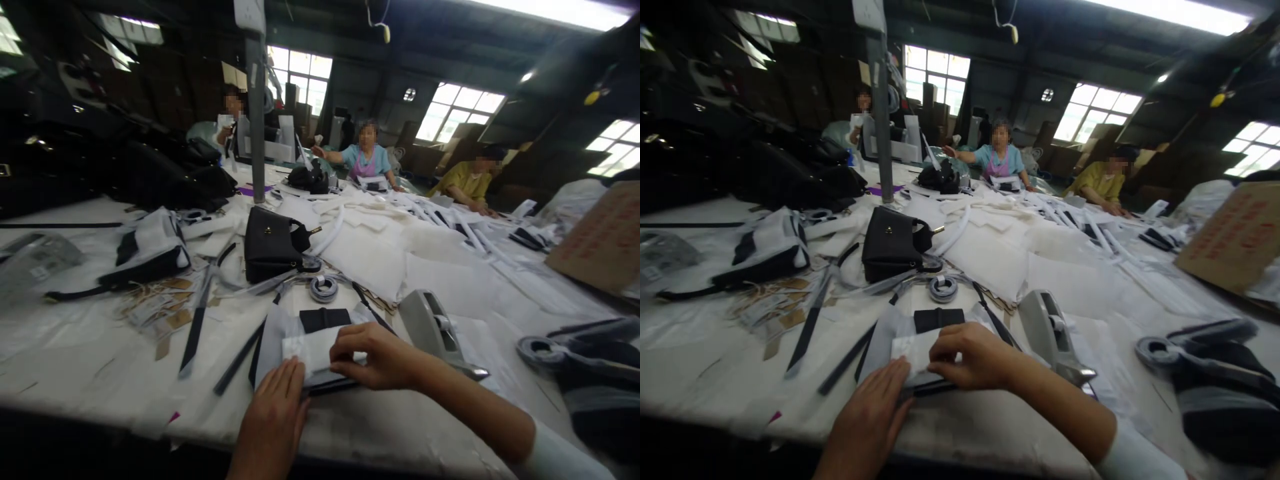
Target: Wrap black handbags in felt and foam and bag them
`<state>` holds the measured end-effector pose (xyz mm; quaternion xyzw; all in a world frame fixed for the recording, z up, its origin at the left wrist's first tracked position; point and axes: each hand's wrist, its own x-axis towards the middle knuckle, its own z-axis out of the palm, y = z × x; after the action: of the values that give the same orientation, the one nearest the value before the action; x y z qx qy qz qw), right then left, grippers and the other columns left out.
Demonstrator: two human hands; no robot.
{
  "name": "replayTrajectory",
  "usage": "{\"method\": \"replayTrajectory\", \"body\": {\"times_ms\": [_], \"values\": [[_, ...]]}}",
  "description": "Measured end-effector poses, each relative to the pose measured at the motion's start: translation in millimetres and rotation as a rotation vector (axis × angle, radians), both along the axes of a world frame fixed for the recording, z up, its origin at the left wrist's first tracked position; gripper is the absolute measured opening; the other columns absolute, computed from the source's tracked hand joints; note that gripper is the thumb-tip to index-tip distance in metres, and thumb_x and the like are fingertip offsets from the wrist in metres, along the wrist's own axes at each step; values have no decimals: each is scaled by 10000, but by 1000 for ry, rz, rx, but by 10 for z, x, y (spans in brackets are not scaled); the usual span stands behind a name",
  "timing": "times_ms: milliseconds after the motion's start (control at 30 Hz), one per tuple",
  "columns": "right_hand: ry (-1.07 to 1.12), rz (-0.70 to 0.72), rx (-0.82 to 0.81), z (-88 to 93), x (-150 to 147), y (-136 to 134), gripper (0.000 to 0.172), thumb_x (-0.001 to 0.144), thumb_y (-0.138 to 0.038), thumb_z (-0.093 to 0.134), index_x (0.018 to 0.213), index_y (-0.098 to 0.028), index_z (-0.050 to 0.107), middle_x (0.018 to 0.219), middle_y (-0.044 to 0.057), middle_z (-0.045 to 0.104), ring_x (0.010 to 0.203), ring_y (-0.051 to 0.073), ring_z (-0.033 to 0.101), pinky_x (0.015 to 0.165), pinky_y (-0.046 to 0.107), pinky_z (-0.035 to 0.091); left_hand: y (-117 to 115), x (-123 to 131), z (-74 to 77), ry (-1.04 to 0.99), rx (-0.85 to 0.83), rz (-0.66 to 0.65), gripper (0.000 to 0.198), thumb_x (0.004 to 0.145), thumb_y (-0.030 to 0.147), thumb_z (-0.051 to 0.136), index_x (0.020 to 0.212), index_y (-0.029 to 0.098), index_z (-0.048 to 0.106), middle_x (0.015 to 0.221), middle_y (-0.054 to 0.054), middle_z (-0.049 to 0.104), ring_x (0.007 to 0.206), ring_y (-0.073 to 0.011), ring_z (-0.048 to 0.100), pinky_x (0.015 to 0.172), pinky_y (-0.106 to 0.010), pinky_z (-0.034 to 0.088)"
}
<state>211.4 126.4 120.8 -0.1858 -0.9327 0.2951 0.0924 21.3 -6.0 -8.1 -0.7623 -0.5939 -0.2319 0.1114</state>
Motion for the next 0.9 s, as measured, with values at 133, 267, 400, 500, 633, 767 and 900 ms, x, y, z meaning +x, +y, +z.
{"method": "replayTrajectory", "body": {"times_ms": [133,267,400,500,633,767,900], "values": [[-134,209,1,-125,-578,362,116,850,-251,669,866,-155,732,755,30,678,662,122,600,642,200,438,-12,6,-38,-23,-11,9,376,938,218,450,1292,104,513,1259,-136,662,1140,-254,642,928,-394,562],[-346,351,-71,-246,-948,598,112,825,-246,703,855,-145,742,701,2,688,603,96,581,584,175,403,-21,-23,-63,-41,-36,4,379,940,221,476,1305,132,527,1270,-115,660,1156,-241,634,962,-370,546],[-465,334,-156,-234,-1082,718,104,806,-221,716,865,-142,749,676,-19,683,576,82,566,574,165,400,-15,-51,-49,-69,-12,-15,363,962,249,454,1289,126,555,1282,-117,656,1158,-233,636,966,-344,543],[-496,285,-244,-180,-1086,737,120,805,-225,713,884,-141,748,665,-30,671,582,84,577,575,160,411,-6,-54,-30,-77,12,-14,350,976,271,431,1254,121,583,1259,-121,670,1139,-231,648,943,-338,555],[-584,351,-252,-206,-1137,697,131,809,-259,714,871,-150,752,684,-28,689,587,87,582,580,165,411,-2,-52,-30,-63,22,-4,346,977,267,418,1235,131,605,1232,-113,685,1118,-230,658,929,-334,563],[-668,481,-59,-335,-1264,707,122,813,-254,725,883,-161,758,754,-7,734,622,94,591,581,176,386,-4,-66,-80,-38,26,-18,356,961,234,424,1250,124,600,1246,-118,678,1137,-232,650,943,-329,559],[-720,539,114,-419,-1355,740,125,808,-268,745,894,-180,770,804,9,757,657,110,594,582,199,363,-7,-80,-138,-46,9,-35,378,932,179,428,1270,120,587,1274,-128,661,1170,-236,631,960,-333,554]]}}
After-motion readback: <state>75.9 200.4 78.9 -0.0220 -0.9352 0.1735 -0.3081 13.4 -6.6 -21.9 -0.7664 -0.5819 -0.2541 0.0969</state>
